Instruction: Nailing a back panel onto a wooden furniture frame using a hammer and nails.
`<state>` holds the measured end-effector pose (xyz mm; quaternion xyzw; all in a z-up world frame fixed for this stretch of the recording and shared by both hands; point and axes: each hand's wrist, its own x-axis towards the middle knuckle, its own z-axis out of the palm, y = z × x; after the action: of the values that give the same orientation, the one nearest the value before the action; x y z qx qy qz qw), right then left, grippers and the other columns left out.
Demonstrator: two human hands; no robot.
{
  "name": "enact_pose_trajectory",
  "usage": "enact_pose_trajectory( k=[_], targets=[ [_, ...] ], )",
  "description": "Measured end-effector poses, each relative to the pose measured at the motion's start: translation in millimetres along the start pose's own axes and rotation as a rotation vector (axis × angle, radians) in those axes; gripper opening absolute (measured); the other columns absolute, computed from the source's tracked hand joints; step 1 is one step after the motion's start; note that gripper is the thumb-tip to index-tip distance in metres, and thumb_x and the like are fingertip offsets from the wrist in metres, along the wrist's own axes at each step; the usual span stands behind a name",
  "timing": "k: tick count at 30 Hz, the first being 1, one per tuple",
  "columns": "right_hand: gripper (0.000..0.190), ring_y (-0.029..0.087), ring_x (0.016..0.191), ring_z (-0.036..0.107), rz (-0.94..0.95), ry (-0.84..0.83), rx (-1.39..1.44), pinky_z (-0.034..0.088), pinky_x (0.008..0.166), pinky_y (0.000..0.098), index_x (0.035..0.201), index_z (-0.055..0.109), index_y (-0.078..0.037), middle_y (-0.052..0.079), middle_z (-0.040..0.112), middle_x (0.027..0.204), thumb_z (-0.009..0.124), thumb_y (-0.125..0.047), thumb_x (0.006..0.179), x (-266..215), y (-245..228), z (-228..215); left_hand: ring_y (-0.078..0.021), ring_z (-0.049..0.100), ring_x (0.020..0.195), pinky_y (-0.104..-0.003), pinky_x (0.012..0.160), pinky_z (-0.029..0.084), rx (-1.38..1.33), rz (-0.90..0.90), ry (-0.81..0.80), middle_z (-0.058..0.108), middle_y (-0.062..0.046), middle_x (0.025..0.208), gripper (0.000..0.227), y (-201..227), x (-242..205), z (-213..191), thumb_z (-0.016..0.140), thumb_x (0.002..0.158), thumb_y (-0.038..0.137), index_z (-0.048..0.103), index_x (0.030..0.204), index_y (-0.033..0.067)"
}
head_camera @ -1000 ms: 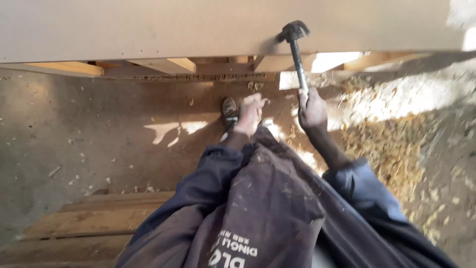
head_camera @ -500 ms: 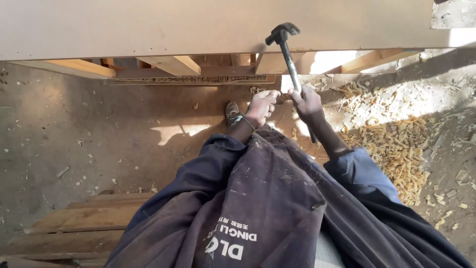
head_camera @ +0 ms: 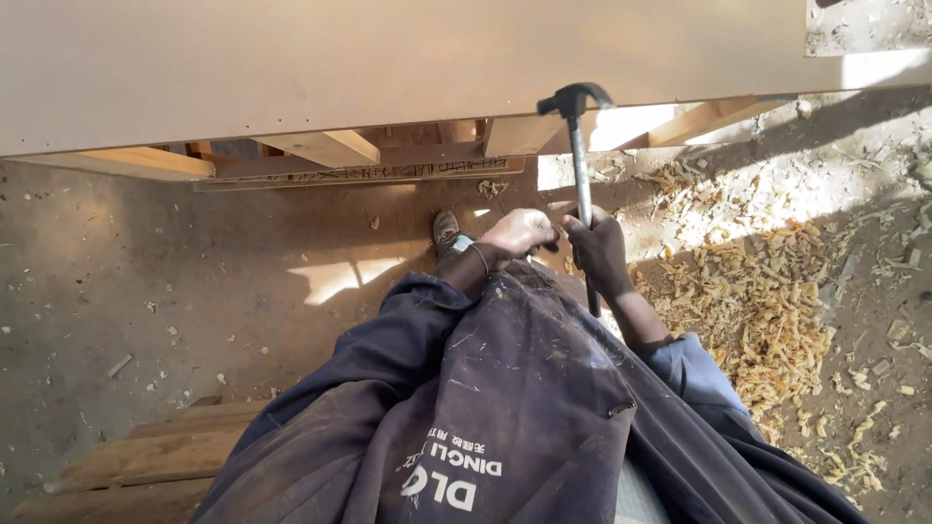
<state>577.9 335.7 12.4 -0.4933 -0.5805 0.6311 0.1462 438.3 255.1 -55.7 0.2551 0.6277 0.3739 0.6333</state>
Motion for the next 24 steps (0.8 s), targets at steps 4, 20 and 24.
enact_pose_trajectory(
  k=[4, 20, 24],
  targets=[
    [0.015, 0.015, 0.036, 0.053, 0.006, 0.062, 0.079, 0.041, 0.032, 0.0273, 0.093, 0.063, 0.001, 0.007, 0.047, 0.058, 0.067, -0.013, 0.094, -9, -20, 7, -0.0028, 0.042, 0.045, -0.014, 0.036, 0.028, -0.634, 0.151, 0.144, 0.048, -0.001, 0.056, 0.02, 9, -8, 7, 0.077, 0.089, 0.021, 0.068, 0.096, 0.0051],
    [0.036, 0.008, 0.042, 0.032, -0.005, 0.262, 0.428, 0.023, 0.034, 0.024, 0.08, 0.042, -0.019, -0.003, 0.044, 0.061, 0.039, -0.04, 0.108, -27, 23, 21, -0.0227, 0.072, 0.08, -0.037, 0.058, 0.057, 0.717, 0.568, 0.764, 0.074, -0.003, 0.098, 0.009, 88, 61, -158, 0.059, 0.099, 0.015, 0.056, 0.09, 0.0136],
    [0.035, 0.01, 0.037, 0.034, 0.09, 0.421, 0.499, 0.025, 0.031, 0.0253, 0.086, 0.048, -0.016, 0.001, 0.049, 0.06, 0.039, -0.042, 0.108, -41, 56, 59, -0.0391, 0.062, 0.067, -0.051, 0.045, 0.047, 1.191, 0.843, 0.522, 0.06, -0.009, 0.103, 0.008, 85, 99, -209, 0.054, 0.095, 0.003, 0.053, 0.096, 0.0101]
  ],
)
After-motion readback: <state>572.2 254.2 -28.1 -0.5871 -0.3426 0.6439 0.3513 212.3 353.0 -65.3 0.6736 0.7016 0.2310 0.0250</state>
